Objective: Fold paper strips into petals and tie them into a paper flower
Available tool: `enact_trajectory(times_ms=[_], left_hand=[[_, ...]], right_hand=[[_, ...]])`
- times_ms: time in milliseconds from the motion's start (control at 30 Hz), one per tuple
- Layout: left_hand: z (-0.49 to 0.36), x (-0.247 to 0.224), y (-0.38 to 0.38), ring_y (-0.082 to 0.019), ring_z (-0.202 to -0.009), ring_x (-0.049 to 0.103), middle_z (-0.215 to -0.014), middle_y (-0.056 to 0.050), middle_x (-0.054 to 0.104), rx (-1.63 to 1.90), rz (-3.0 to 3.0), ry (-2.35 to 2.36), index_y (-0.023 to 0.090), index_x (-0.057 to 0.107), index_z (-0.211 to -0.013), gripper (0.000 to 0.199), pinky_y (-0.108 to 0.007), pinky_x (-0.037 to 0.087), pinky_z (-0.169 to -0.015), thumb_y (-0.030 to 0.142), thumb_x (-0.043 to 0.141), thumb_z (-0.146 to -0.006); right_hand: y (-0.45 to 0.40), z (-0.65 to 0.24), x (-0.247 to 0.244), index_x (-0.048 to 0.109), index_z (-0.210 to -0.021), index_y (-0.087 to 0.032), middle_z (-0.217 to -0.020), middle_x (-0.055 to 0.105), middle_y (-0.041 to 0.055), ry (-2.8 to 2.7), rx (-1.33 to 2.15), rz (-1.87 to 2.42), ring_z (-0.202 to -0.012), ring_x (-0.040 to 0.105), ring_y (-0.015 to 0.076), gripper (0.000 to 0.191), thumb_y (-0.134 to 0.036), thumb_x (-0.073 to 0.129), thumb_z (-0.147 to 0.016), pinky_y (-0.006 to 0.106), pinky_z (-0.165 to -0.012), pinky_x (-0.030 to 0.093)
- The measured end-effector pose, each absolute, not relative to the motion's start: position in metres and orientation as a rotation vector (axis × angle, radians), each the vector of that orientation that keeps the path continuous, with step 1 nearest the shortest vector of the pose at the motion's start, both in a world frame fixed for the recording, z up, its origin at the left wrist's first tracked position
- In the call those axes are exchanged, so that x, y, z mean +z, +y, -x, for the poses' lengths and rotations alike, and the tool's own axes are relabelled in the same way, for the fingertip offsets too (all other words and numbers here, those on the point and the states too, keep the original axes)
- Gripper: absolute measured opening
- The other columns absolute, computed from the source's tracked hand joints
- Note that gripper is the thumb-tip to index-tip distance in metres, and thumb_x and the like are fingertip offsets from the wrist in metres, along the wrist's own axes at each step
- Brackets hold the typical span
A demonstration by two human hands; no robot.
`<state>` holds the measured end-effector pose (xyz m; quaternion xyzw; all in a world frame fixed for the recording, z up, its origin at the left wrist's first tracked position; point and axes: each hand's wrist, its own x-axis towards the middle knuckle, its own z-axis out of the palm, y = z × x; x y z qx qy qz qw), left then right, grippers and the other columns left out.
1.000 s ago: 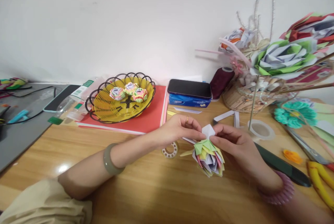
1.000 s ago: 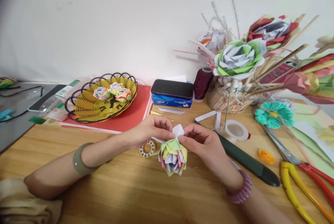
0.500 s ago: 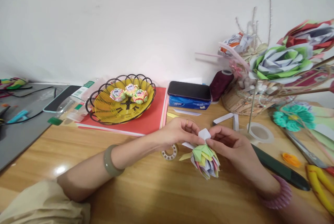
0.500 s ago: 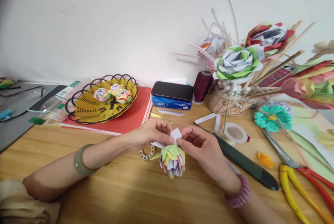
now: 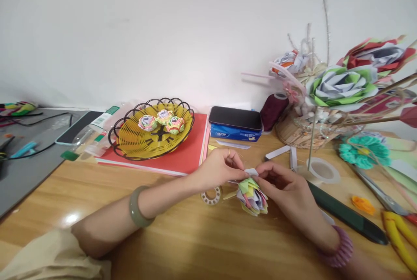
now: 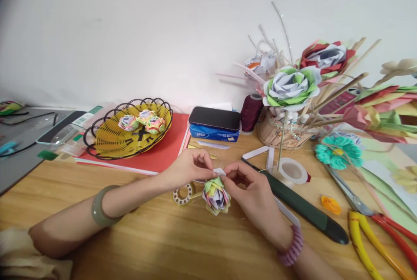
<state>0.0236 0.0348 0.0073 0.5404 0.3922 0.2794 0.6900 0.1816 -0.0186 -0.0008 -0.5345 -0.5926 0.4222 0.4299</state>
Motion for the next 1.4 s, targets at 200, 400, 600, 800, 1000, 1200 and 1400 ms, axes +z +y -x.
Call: enact_trajectory(times_ms=[200,400,600,800,1000,1200,1400], left_hand=[[-0.021,0.007,0.038,-0.008,-0.056,0.054,-0.062,0.001,0.056,0.669,-1.266,0.829,0.012,0.053,-0.063,0.011,-0.019,0.041,-0.053,0.015,0.064,-0.059],[-0.018,0.016,0.037,-0.015,-0.081,0.058,-0.1,-0.009,0.059,0.457,-1.031,0.62,0.014,0.058,-0.096,0.038,-0.026,0.045,-0.068,0.04,0.06,-0.068],[-0.02,0.013,0.028,-0.017,-0.096,0.053,-0.109,-0.006,0.054,0.414,-1.439,0.55,0.02,0.045,-0.117,0.058,-0.03,0.041,-0.083,0.021,0.067,-0.063],[-0.018,0.013,0.026,-0.023,-0.108,0.043,-0.119,-0.009,0.041,0.681,-2.022,0.941,0.021,0.036,-0.123,0.06,-0.039,0.036,-0.091,0.011,0.053,-0.066],[-0.018,0.013,0.025,-0.019,-0.106,0.042,-0.11,-0.006,0.037,0.691,-2.061,0.838,0.025,0.038,-0.117,0.055,-0.035,0.035,-0.092,0.006,0.048,-0.066],[-0.019,0.015,0.022,-0.012,-0.081,0.045,-0.092,-0.001,0.04,0.633,-1.792,0.719,0.021,0.038,-0.103,0.042,-0.024,0.04,-0.071,0.007,0.052,-0.066],[-0.018,0.017,0.02,-0.006,-0.059,0.036,-0.074,0.004,0.037,0.553,-1.466,0.617,0.021,0.032,-0.102,0.041,-0.017,0.03,-0.052,0.007,0.051,-0.068]], right_hand=[[-0.022,-0.184,0.001,0.055,-0.075,-0.019,-0.065,0.056,-0.0015,-1.653,0.805,1.354,-0.058,0.053,0.0118,0.008,-0.026,0.055,-0.079,0.022,-0.054,0.043],[-0.024,-0.19,0.001,0.055,-0.08,-0.021,-0.074,0.061,0.0008,-1.768,0.393,1.268,-0.067,0.058,0.0142,0.007,-0.018,0.049,-0.08,0.024,-0.06,0.046],[-0.022,-0.192,0.001,0.055,-0.084,-0.024,-0.092,0.061,0.0027,-1.8,0.287,1.159,-0.085,0.058,0.0165,0.013,-0.012,0.048,-0.08,0.028,-0.074,0.045],[-0.018,-0.188,0.014,0.056,-0.084,-0.021,-0.075,0.058,0.0014,-1.547,0.829,1.394,-0.067,0.054,0.015,0.017,-0.036,0.048,-0.082,0.026,-0.06,0.043],[-0.013,-0.19,0.011,0.054,-0.068,-0.018,-0.06,0.05,-0.0021,-1.356,1.363,1.326,-0.054,0.044,0.01,0.031,-0.048,0.056,-0.074,0.022,-0.05,0.035],[-0.014,-0.188,0.01,0.051,-0.064,-0.017,-0.057,0.045,-0.0037,-1.212,1.485,1.254,-0.05,0.037,0.0078,0.032,-0.047,0.062,-0.07,0.02,-0.047,0.028],[-0.018,-0.184,0.01,0.049,-0.064,-0.016,-0.057,0.043,-0.0039,-1.186,1.527,1.184,-0.049,0.034,0.0076,0.029,-0.042,0.06,-0.074,0.021,-0.046,0.025]])
